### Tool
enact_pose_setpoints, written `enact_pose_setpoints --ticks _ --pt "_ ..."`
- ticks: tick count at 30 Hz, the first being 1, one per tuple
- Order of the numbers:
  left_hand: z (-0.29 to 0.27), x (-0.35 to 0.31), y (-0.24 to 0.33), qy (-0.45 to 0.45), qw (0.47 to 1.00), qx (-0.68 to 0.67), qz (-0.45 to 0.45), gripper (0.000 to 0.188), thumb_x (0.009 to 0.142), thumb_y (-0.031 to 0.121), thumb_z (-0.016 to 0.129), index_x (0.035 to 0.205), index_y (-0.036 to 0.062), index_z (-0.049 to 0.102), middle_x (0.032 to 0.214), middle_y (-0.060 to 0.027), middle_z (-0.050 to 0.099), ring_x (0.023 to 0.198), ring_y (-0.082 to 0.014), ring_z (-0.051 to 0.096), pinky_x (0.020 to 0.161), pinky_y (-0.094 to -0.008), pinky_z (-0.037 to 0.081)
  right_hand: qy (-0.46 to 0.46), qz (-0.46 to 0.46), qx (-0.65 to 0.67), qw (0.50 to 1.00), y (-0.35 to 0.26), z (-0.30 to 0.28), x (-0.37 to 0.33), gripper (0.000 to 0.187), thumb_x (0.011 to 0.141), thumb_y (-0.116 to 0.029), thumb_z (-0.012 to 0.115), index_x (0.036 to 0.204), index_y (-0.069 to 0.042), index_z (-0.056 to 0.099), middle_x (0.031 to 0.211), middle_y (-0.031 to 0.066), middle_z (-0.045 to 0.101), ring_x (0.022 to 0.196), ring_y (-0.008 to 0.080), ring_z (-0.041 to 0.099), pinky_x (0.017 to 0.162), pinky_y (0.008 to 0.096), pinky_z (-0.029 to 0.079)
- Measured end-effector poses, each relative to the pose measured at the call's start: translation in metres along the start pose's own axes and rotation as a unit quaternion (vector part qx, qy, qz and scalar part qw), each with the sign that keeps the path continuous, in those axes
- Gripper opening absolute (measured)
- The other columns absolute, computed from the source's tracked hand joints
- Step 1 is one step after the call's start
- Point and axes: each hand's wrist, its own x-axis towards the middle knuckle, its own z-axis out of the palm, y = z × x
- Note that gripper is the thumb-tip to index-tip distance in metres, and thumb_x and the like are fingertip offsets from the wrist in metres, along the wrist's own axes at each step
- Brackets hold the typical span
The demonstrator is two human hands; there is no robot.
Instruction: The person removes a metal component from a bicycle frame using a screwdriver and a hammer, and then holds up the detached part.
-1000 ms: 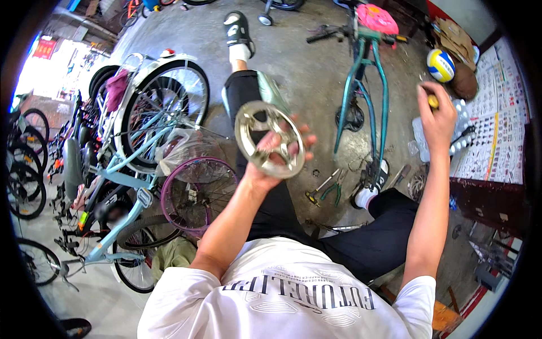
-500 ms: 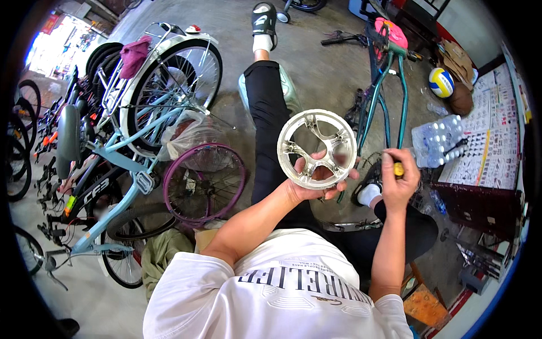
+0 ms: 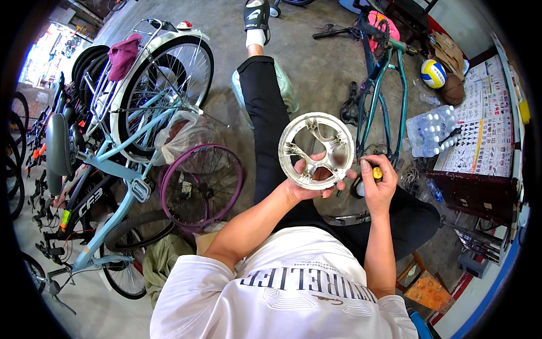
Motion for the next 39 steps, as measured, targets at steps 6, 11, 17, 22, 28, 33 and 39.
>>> enact_pose_setpoints --ticks 6,11,17,22,28,33,39 --pt "-0.002 -0.001 0.004 0.07 0.993 0.075 0.057 0.058 0.102 0.041 0.059 0.144 0.0021 0.05 0.131 -0.0251 0.063 0.105 -0.0351 0.071 0.066 -0.0428 0.066 -0.038 -0.001 0.006 0.999 -0.013 0.004 0.002 0.012 0.088 -0.002 0.073 0.099 0.001 0.069 0.084 0.0086 0.064 0.075 0.0174 0.062 0.068 0.0281 0.047" --pt "0.032 0.014 0.006 0.291 0.874 0.354 0.163 0.053 0.098 0.026 0.072 0.136 -0.003 0.051 0.109 -0.008 0.068 0.087 -0.015 0.068 0.057 -0.0283 0.056 -0.035 0.074 0.066 0.994 -0.015 0.005 0.001 0.018 0.091 -0.008 0.07 0.105 0.004 0.068 0.09 0.0093 0.066 0.08 0.0168 0.063 0.073 0.0292 0.049" --pt "0.056 0.014 0.009 0.357 0.753 0.497 0.243 0.047 0.093 0.016 0.078 0.128 -0.0009 0.052 0.102 -0.0067 0.067 0.079 -0.0122 0.067 0.058 -0.0237 0.053 0.036 0.244 0.228 0.942 0.003 -0.007 -0.006 0.018 0.1 -0.013 0.063 0.107 0.002 0.069 0.08 0.006 0.066 0.063 0.0114 0.059 0.055 0.0249 0.042" --pt "0.063 0.017 0.012 0.34 0.742 0.522 0.25 0.037 0.099 0.015 0.07 0.127 -0.0019 0.052 0.099 -0.0083 0.069 0.076 -0.0141 0.069 0.052 -0.023 0.053 0.094 0.271 0.293 0.912 0.014 -0.011 -0.007 0.022 0.099 -0.019 0.07 0.108 0.002 0.068 0.074 0.001 0.062 0.057 0.0081 0.056 0.049 0.0238 0.04" --pt "0.067 0.018 0.013 0.329 0.737 0.544 0.228 0.034 0.105 0.014 0.058 0.132 -0.0061 0.052 0.103 -0.0123 0.071 0.076 -0.0164 0.072 0.051 -0.0234 0.054 0.109 0.293 0.25 0.916 0.022 -0.016 -0.009 0.023 0.096 -0.021 0.076 0.102 -0.001 0.067 0.074 -0.0005 0.061 0.055 0.0072 0.056 0.048 0.0232 0.041" --pt "0.066 0.02 0.012 0.32 0.741 0.544 0.227 0.031 0.108 0.013 0.051 0.132 -0.0066 0.055 0.106 -0.0126 0.071 0.077 -0.0177 0.073 0.052 -0.0241 0.056 0.131 0.304 0.253 0.909 0.023 -0.015 -0.009 0.021 0.096 -0.02 0.075 0.101 -0.002 0.066 0.073 -0.0004 0.061 0.054 0.0078 0.056 0.047 0.0237 0.04" --pt "0.062 0.019 0.013 0.308 0.753 0.544 0.207 0.036 0.108 0.011 0.045 0.138 -0.007 0.053 0.109 -0.0127 0.072 0.081 -0.0183 0.074 0.056 -0.0246 0.058 0.134 0.301 0.255 0.909 0.032 -0.018 -0.011 0.019 0.097 -0.02 0.074 0.099 -0.002 0.066 0.072 -0.0011 0.059 0.054 0.0078 0.053 0.046 0.0246 0.039"
